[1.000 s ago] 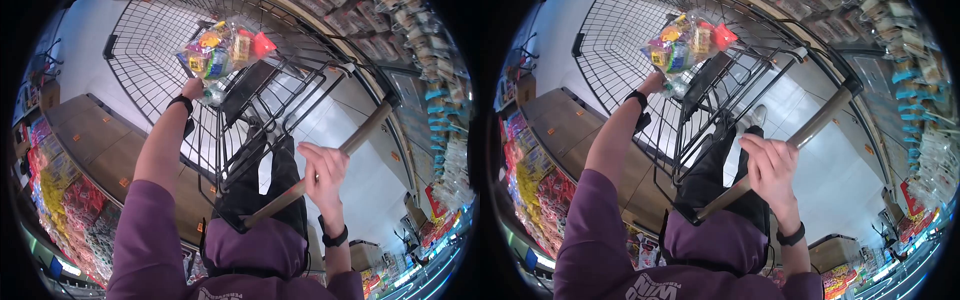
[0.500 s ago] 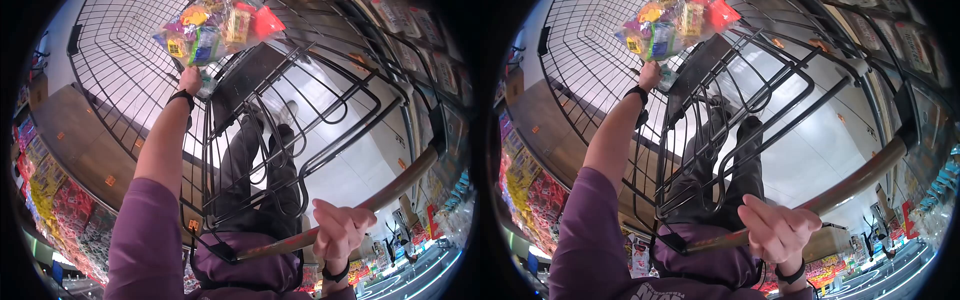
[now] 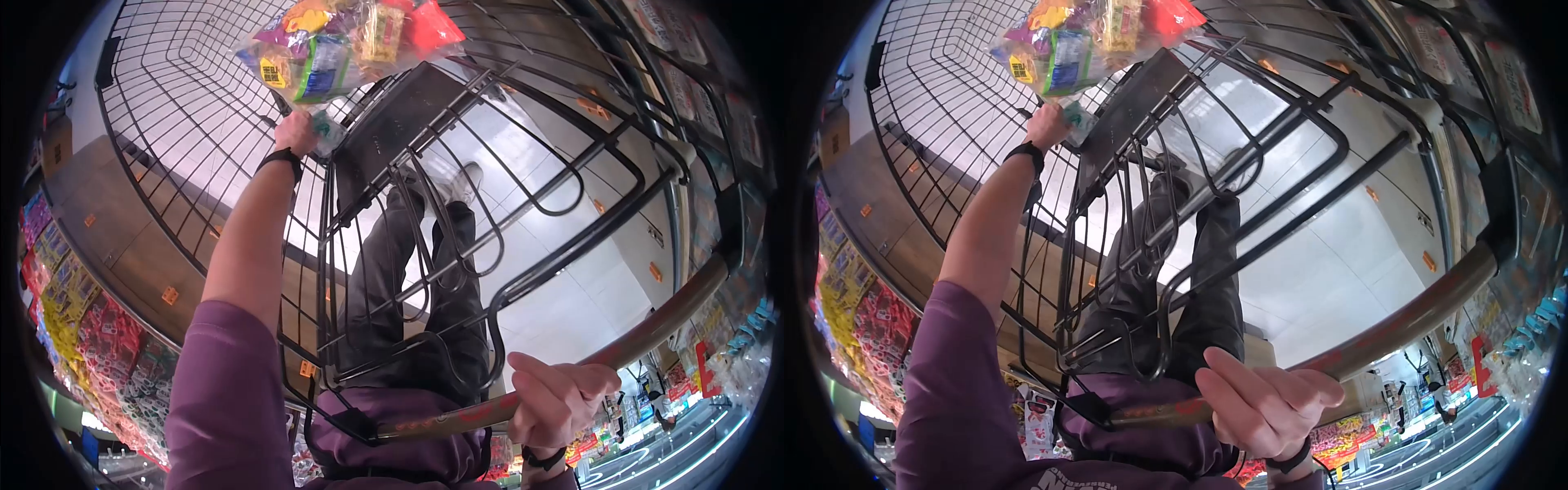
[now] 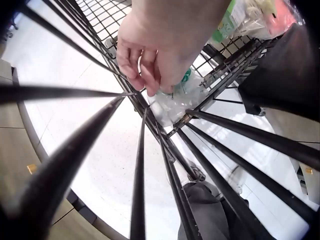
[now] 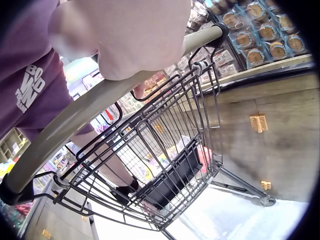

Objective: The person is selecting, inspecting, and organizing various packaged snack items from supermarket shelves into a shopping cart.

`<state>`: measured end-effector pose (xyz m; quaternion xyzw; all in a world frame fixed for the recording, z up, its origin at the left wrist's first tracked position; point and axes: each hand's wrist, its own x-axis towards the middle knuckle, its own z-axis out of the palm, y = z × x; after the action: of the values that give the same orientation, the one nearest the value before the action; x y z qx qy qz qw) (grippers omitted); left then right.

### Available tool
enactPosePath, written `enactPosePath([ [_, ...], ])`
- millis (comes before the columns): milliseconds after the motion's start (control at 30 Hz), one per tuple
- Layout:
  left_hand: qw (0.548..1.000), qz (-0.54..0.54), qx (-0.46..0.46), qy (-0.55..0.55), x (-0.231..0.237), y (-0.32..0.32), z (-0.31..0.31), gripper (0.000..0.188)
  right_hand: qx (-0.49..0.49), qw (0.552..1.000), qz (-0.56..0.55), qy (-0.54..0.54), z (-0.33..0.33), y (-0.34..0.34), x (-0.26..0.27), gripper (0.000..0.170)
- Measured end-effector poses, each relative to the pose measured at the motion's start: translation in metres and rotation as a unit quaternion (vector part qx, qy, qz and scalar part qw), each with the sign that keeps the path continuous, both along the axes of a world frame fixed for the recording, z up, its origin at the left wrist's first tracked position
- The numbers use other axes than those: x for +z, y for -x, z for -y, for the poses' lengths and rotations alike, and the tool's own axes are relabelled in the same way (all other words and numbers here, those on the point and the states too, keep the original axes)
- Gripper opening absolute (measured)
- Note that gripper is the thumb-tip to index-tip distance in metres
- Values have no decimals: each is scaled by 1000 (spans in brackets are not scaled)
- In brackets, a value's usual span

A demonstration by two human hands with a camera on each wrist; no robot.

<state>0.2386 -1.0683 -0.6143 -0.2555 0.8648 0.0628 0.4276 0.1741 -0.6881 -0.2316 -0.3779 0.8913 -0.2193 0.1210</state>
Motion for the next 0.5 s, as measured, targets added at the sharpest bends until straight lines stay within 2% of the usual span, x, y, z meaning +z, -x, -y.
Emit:
enactPosePath([
  [67,998,46,33,-36,7,7,2,47,-6,1000,0,10,3,0,-1,18],
  [100,996,73,29,-46,11,10,1,37,-5,1000,-2,9,4,-1,-1,17],
  [167,992,85,70,-60,23,15,-2,32,-1,1000,17,21,4,2,1,17],
  [267,990,83,93,-71,44,18,-8,29,4,998,-34,61,1,3,-10,32],
  [367,991,91,70,-67,76,26,-12,26,7,995,-53,84,1,4,-14,36],
  [400,993,64,79,-59,80,25,-11,24,6,993,-63,96,1,4,-17,36],
  [467,998,14,-6,-58,91,24,-3,21,-6,991,-58,124,3,4,-16,32],
  [500,998,-6,-10,-61,100,26,0,20,-10,989,-57,134,3,4,-18,31],
])
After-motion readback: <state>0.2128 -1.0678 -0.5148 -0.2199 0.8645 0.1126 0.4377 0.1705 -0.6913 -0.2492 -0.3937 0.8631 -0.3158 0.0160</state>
